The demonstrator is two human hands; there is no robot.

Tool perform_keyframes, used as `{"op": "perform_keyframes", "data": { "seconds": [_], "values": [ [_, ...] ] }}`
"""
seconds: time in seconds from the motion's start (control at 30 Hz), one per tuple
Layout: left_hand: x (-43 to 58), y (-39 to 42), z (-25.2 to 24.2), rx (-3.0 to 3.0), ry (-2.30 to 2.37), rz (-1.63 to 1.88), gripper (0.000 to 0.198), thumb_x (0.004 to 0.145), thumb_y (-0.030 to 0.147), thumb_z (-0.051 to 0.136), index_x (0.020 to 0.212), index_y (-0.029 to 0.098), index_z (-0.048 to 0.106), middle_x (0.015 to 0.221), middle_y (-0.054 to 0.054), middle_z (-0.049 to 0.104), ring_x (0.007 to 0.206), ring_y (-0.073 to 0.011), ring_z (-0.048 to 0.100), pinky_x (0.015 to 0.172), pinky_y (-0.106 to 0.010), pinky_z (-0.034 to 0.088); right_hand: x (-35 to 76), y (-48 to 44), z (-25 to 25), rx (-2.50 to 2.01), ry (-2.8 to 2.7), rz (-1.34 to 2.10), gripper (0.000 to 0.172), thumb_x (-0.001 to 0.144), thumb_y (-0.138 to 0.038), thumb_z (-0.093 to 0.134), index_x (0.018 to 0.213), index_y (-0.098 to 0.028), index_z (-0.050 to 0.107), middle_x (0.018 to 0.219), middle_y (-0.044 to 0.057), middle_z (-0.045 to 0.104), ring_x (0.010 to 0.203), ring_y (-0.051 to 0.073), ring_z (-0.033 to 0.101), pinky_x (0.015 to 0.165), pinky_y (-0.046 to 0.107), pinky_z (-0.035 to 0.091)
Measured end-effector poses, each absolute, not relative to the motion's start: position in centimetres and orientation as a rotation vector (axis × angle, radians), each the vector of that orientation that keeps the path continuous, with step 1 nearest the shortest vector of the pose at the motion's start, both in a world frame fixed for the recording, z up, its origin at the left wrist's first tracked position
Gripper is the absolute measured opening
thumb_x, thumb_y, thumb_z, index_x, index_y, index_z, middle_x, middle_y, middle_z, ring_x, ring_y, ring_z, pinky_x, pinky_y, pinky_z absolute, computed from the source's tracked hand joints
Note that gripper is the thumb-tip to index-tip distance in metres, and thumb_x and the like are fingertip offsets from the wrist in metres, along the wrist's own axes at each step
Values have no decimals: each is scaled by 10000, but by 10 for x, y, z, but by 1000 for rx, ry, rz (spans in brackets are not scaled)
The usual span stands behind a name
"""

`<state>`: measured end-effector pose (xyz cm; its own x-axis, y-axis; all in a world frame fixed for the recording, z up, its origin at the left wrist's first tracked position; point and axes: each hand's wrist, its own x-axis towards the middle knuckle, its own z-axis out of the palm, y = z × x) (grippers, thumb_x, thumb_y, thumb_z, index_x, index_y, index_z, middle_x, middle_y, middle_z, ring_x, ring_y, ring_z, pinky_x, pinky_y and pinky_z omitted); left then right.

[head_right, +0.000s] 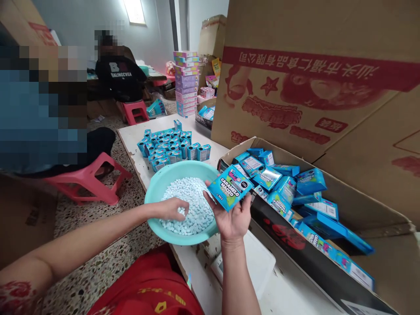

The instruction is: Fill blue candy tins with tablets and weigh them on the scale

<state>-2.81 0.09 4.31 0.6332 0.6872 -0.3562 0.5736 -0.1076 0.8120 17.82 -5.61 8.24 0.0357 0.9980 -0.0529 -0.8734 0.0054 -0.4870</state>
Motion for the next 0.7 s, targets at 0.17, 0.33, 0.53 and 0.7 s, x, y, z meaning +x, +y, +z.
{"op": "perform_keyframes", "data": {
  "seconds": [0.17,0.33,0.53,0.7],
  "values": [
    [-29,1,57,1333,1114,540,207,747,344,544,892,197,526,744,-1,575,489,-89,484,384,-176,276,168,-52,68,-415,-305,1626,490,748,-647,607,1078,-286,646,1122,41,649,1066,305,587,1029,640,343],
    [-22,3,70,360,993,903,209,801,326,599,933,165,572,783,-70,638,503,-123,579,331,-144,343,159,-57,53,-438,-304,1810,654,621,-645,741,1121,-237,638,1081,64,652,966,259,610,1012,551,411],
    [-17,9,68,181,1003,936,198,912,306,482,791,154,524,604,-17,551,393,-83,493,294,-121,323,148,-66,56,-479,-389,1916,662,562,-661,798,1064,-251,661,1083,51,657,908,229,623,845,418,523],
    [-22,9,80,189,918,978,186,917,290,457,824,155,544,656,-37,584,421,-101,527,284,-126,327,143,-62,59,-613,-413,1746,634,575,-641,804,1063,-278,625,966,10,657,843,202,615,806,394,527]
  ]
}}
